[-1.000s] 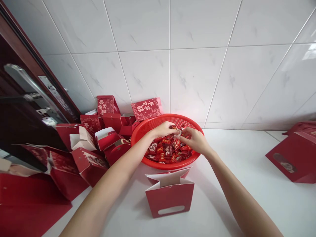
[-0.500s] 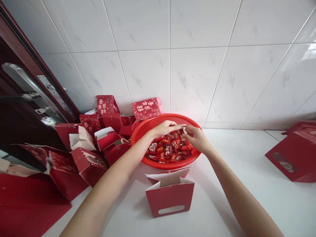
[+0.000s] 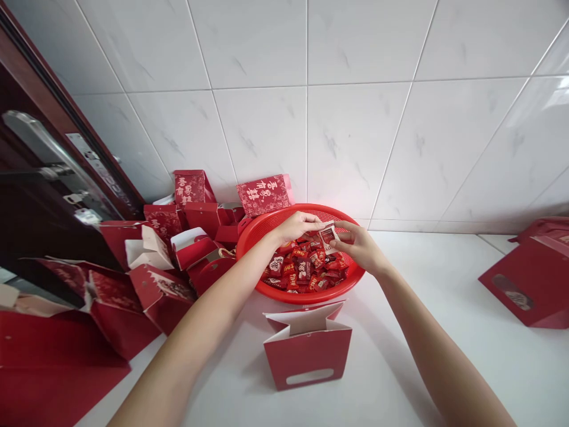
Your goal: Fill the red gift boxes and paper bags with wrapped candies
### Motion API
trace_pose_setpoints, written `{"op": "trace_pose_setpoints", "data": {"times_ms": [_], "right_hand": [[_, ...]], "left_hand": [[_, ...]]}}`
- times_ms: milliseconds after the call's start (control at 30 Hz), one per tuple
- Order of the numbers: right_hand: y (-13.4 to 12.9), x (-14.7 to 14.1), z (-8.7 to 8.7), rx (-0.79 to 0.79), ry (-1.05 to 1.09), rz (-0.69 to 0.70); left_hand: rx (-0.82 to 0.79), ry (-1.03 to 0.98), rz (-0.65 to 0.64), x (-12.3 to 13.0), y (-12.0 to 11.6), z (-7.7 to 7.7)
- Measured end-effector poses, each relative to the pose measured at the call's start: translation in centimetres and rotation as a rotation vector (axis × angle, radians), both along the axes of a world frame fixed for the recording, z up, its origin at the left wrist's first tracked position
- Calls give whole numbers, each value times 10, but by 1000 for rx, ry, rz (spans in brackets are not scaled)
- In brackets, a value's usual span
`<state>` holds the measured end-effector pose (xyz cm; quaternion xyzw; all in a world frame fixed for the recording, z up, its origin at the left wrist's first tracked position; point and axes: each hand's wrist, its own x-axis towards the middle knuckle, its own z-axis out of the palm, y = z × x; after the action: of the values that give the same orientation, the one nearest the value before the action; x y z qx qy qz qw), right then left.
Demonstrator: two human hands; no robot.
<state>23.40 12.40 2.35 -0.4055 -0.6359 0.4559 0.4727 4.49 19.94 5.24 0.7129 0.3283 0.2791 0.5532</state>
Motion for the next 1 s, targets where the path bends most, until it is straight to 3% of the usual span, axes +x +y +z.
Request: {"op": "trace_pose_setpoints", "data": {"times_ms": [133, 267, 400, 533, 767, 1000], "right_hand": [[1, -2, -2, 24, -4, -58], [3, -3, -6, 72, -199, -173], [3, -5, -8, 109, -521, -322], [4, -10, -8, 132, -629, -392], [3, -9, -7, 141, -486, -334], [2, -6, -6, 141, -486, -244]], "left_hand": [[-172, -41, 136, -2, 1, 5], [-290, -42, 93, -3, 2, 5], [-263, 44, 143, -4, 5, -2], [-210, 52, 162, -8, 7, -5], [-144, -54, -84, -8, 6, -6], [-206, -49, -97, -4, -1, -10]]}}
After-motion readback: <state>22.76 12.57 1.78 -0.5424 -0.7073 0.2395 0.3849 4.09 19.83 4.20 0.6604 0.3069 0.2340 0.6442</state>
